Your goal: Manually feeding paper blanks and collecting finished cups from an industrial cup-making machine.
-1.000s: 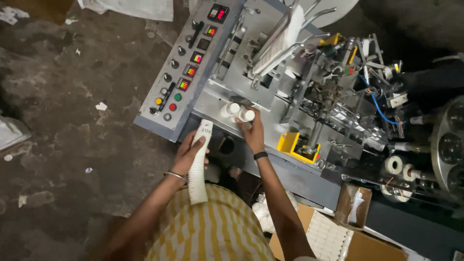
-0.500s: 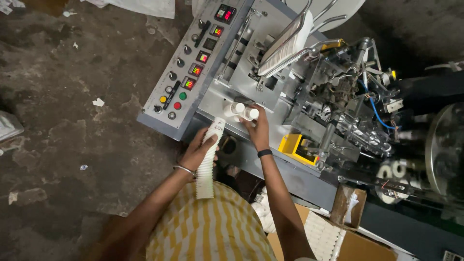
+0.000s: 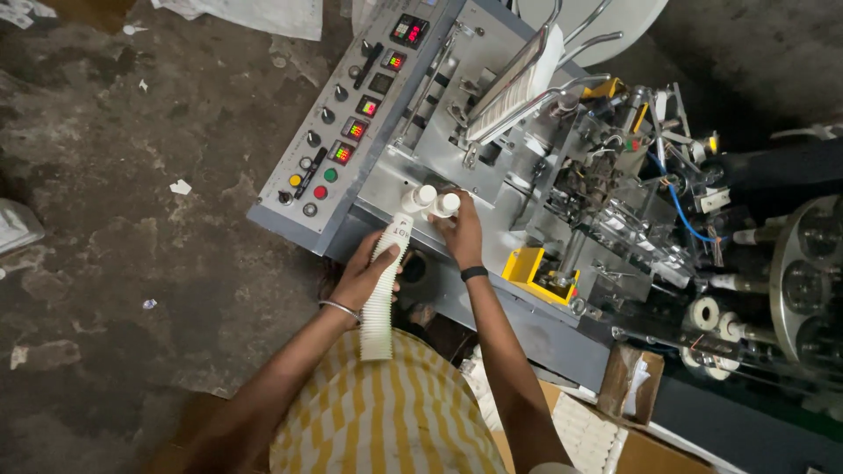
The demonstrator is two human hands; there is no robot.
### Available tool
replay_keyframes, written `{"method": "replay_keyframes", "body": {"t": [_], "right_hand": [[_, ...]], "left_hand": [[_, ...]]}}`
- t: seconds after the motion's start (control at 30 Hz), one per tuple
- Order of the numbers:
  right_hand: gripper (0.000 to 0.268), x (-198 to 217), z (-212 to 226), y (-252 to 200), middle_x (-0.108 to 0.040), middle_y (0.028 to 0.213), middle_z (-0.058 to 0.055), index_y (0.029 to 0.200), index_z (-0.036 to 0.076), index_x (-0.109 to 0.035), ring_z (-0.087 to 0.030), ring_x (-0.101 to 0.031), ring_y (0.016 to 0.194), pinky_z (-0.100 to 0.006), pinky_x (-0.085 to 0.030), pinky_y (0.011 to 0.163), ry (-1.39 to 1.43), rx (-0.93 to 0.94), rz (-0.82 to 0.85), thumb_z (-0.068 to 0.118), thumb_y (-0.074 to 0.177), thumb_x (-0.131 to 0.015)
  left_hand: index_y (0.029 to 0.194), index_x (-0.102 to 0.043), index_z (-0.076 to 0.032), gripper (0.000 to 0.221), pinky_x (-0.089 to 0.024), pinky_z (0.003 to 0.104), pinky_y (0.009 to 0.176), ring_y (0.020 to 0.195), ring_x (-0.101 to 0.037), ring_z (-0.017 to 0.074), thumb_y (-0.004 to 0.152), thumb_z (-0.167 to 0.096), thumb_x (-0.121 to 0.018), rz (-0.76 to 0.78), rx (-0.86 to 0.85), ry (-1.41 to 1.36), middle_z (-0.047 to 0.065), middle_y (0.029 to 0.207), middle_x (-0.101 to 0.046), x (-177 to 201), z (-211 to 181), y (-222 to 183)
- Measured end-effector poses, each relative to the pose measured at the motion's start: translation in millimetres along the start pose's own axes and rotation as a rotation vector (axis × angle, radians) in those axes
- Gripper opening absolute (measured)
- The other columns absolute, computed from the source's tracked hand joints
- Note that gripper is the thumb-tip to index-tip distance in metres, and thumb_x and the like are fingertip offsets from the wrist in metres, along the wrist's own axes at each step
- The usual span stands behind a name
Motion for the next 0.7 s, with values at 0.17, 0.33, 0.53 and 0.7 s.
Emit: {"method": "replay_keyframes", "body": {"t": [0.17,0.33,0.53,0.7], "right_hand": [[0.060,10,9,-3,-0.061,0.132,-0.011,0.133,0.007,-0.053,-0.026,-0.063,0.119,-0.038,-0.057,0.090,-0.013,0.027,0.003,0.014,0.080,-0.081],[0.048,21,9,-8,-0.065,0.128,-0.009,0.131,0.008,-0.061,-0.027,-0.063,0.117,-0.038,-0.056,0.093,-0.198,0.132,-0.057,0.023,0.090,-0.081],[0.041,46,11,-33,-0.066,0.117,-0.013,0.132,0.008,-0.057,-0.021,-0.063,0.105,-0.037,-0.053,0.089,0.436,-0.011,-0.181,0.028,0.099,-0.073],[0.042,54,31,-76,-0.068,0.119,-0.015,0.128,0.004,-0.058,-0.029,-0.067,0.108,-0.042,-0.056,0.093,1.318,-0.393,0.144,0.039,0.105,-0.058]], "left_hand": [[0.144,-0.049,-0.020,0.063,-0.053,0.029,0.053,0.062,-0.061,0.0121,0.090,-0.046,-0.067,0.007,-0.022,-0.028,0.005,0.091,-0.065,-6,-2,-4],[0.146,-0.046,-0.019,0.065,-0.053,0.030,0.056,0.063,-0.060,0.0133,0.090,-0.046,-0.066,0.006,-0.017,-0.004,0.007,0.092,-0.064,-12,0,-7],[0.148,-0.045,-0.008,0.062,-0.060,0.031,0.068,0.085,-0.068,0.0107,0.099,-0.042,-0.064,0.179,-0.264,-0.002,0.006,0.110,-0.066,-22,34,20],[0.151,-0.036,-0.014,0.067,-0.058,0.028,0.076,0.088,-0.069,0.0121,0.097,-0.046,-0.060,0.557,-0.092,0.089,0.007,0.111,-0.067,-41,42,-34]]}}
Point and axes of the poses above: each hand's wrist, its own y-axis towards the middle knuckle, its own x-axis out of the back of the hand, z = x × y, the point moved 3 cm from there along y, towards the middle knuckle
